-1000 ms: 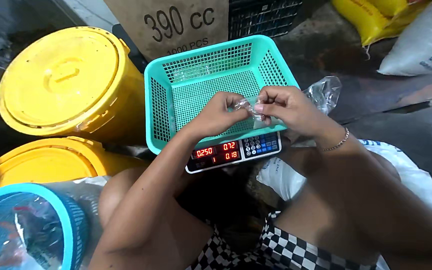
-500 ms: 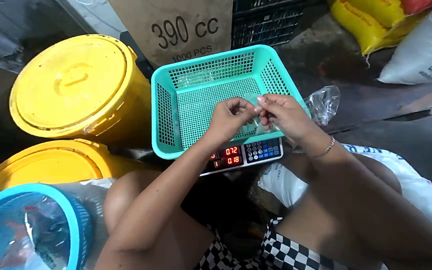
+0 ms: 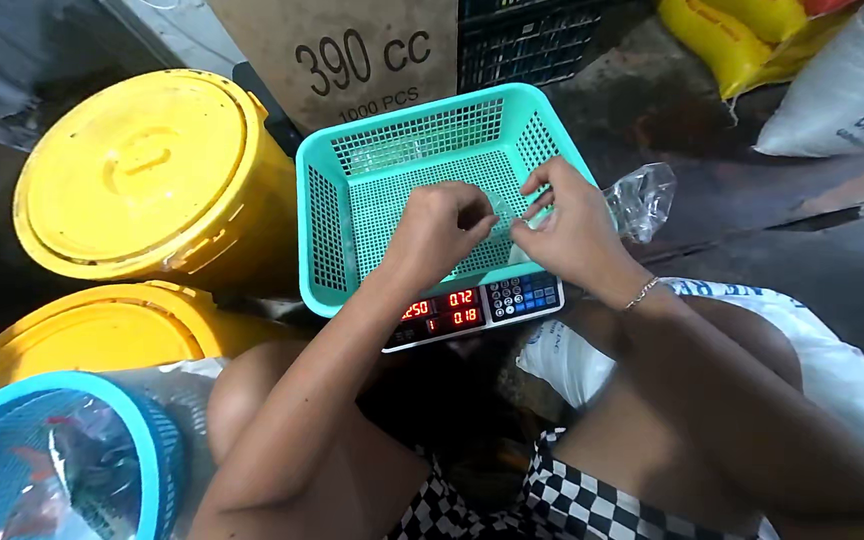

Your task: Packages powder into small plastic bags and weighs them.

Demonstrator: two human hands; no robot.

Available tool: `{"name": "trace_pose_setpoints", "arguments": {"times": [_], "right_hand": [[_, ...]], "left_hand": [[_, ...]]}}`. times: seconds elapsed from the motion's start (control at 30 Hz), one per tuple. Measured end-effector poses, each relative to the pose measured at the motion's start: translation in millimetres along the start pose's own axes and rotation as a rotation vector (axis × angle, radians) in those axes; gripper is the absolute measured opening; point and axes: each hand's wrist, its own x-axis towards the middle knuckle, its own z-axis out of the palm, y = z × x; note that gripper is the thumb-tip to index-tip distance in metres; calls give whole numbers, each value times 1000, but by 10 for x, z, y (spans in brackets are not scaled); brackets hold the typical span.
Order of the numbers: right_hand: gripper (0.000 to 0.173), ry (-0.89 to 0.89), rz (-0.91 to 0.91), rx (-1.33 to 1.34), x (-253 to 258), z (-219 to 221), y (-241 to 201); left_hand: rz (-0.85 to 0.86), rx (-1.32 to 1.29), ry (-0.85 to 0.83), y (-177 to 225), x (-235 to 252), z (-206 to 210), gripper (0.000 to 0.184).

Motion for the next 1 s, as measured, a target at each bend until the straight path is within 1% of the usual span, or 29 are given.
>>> {"name": "trace_pose_setpoints", "arguments": {"times": [0.03, 0.07, 0.1, 0.13, 0.17, 0.2, 0.23, 0.3, 0.33, 0.4, 0.47, 0.57, 0.6, 0.67, 0.73, 0.77, 0.8, 0.83, 0.87, 0.9, 0.93, 0.97, 1.0], "right_hand": [[40, -20, -86, -1, 9, 18, 23], [41, -32, -173, -4, 16, 42, 45], [37, -23, -252, -16, 21, 80, 72], [27, 2, -310, -32, 21, 121, 92], [16, 30, -337, -45, 16, 155, 99], [9, 52, -336, -50, 3, 174, 90], [7, 70, -318, -44, -13, 182, 74], [5, 105, -275, -16, -50, 179, 30], [5, 125, -267, -3, -64, 183, 14], [7, 158, -278, 1, -83, 218, -5], [7, 165, -263, -43, -89, 238, -15], [7, 175, -126, -105, 4, 179, 29], [11, 183, -70, -75, 51, 158, 60], [20, 188, -4, 53, 119, 143, 119], [29, 145, 58, 284, 148, 141, 148], [31, 104, 123, 450, 152, 133, 133], [30, 59, 207, 646, 152, 116, 105], [25, 8, 300, 843, 154, 87, 80], [19, -36, 399, 1020, 164, 56, 67], [13, -61, 496, 1178, 180, 32, 63], [12, -49, 584, 1300, 199, 22, 50], [14, -7, 647, 1376, 216, 23, 35], [16, 51, 679, 1426, 235, 31, 31]], "left_hand": [[65, -1, -33, 5, -5, 4, 6], [110, -5, -64, 13, -10, 11, 5], [137, -2, -98, 26, -14, 14, 5], [156, 12, -132, 41, -17, 10, 5], [160, 41, -157, 64, -18, 3, 4], [135, 87, -181, 100, -24, -9, 5], [80, 150, -190, 150, -37, -17, 6], [-91, 277, -187, 269, -76, -13, 15], [-158, 318, -165, 295, -96, 21, 18], [-223, 354, -100, 293, -130, 110, 20], [-276, 399, -103, 294, -125, 134, 19], [-443, 440, -139, 254, 3, 62, 20], [-475, 392, -119, 212, 29, 36, 20], [-485, 238, -45, 91, 33, 25, 16], [-492, -3, 46, -27, 14, 51, 13], [-518, -176, 95, -77, 15, 73, 12], [-565, -382, 135, -104, 27, 95, 10], [-640, -608, 163, -109, 50, 109, 8], [-735, -831, 170, -113, 79, 109, 9], [-828, -1034, 151, -120, 104, 91, 14], [-880, -1183, 103, -129, 118, 67, 18], [-890, -1278, 66, -121, 121, 50, 20], [-857, -1337, 41, -113, 113, 43, 22]]}}
